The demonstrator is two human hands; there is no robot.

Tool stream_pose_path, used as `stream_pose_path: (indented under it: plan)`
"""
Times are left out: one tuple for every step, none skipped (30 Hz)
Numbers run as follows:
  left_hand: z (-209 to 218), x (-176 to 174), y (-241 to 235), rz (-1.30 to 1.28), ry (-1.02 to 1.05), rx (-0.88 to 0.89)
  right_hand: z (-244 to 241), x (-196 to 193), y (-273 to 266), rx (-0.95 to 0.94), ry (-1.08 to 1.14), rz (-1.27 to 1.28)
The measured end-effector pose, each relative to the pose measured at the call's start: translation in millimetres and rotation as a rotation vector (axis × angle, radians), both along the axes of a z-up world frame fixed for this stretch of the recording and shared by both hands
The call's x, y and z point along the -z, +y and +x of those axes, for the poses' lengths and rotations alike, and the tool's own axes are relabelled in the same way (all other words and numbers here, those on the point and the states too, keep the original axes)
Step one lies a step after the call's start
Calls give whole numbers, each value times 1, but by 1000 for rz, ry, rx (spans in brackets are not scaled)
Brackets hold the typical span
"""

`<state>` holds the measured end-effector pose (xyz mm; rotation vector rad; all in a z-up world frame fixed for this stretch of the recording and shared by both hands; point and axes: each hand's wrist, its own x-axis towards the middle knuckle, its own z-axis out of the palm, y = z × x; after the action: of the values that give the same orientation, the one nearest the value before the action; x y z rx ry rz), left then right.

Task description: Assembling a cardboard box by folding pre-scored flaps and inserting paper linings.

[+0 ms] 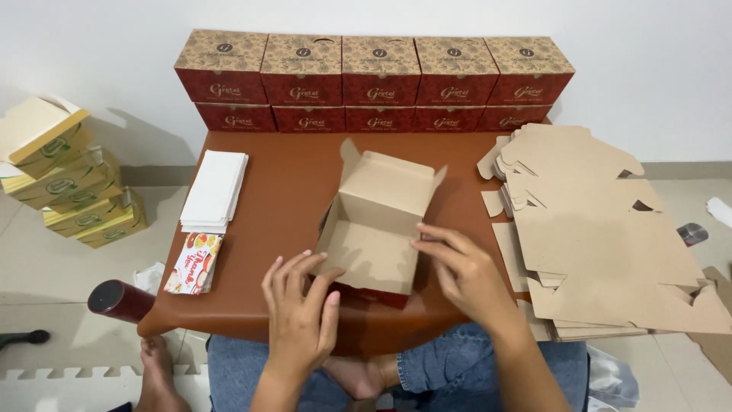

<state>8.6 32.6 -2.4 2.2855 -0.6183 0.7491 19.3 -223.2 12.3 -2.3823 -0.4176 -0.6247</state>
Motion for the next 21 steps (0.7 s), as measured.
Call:
stream_pose_path:
  plan:
    - [-3,5,-3,1,-2,0,-2,-6,-2,0,-2,1]
    - [-5,11,-5,-22,53,29,-3,-11,-3,57,11,6]
    - [-8,17,-8,-47,108,59,-5,-17,-5,113,25,9]
    - [-12,19,-15,-47,107,58,-11,-24,-3,113,24,10]
    - [-16,22,-21,-69,83,133,-18,-30,0,173,17,36]
    - [-20,25,-28,-91,58,209,-24,-37,2,233,10,62]
    - [-23,21,-30,-92,61,209,-27,-33,0,234,12,61]
    - [-27,18,-33,-117,78,278,-30,-30,-3,178,10,-16]
    - [-29,14,-36,-141,95,349,-33,-26,-5,124,7,-92]
    - [-26,14,-37,-142,96,351,-37,-28,2,127,8,-92]
    - [-23,13,-37,-148,56,277,-40,-31,9,94,64,-126]
    - [-19,11,-38,-155,16,203,-44,-34,16,62,120,-159]
    - [-14,4,-36,-151,13,206,-43,-32,18,64,117,-156]
    - [-9,-4,-33,-117,25,181,-43,-30,21,69,106,-155]
    - [-5,-11,-30,-84,36,149,-41,-28,24,67,95,-154]
    - [-2,-15,-30,-81,33,145,-40,-28,24,64,92,-152]
    - [1,-19,-30,-65,39,188,-39,-28,25,71,81,-101]
    - [4,-23,-31,-49,46,230,-38,-28,25,79,70,-51]
    - [4,-24,-31,-49,44,230,-37,-25,25,79,68,-51]
    - [5,-25,-33,-73,36,226,-35,-23,25,84,46,-56]
    - [6,-26,-35,-97,30,227,-35,-20,24,96,26,-62]
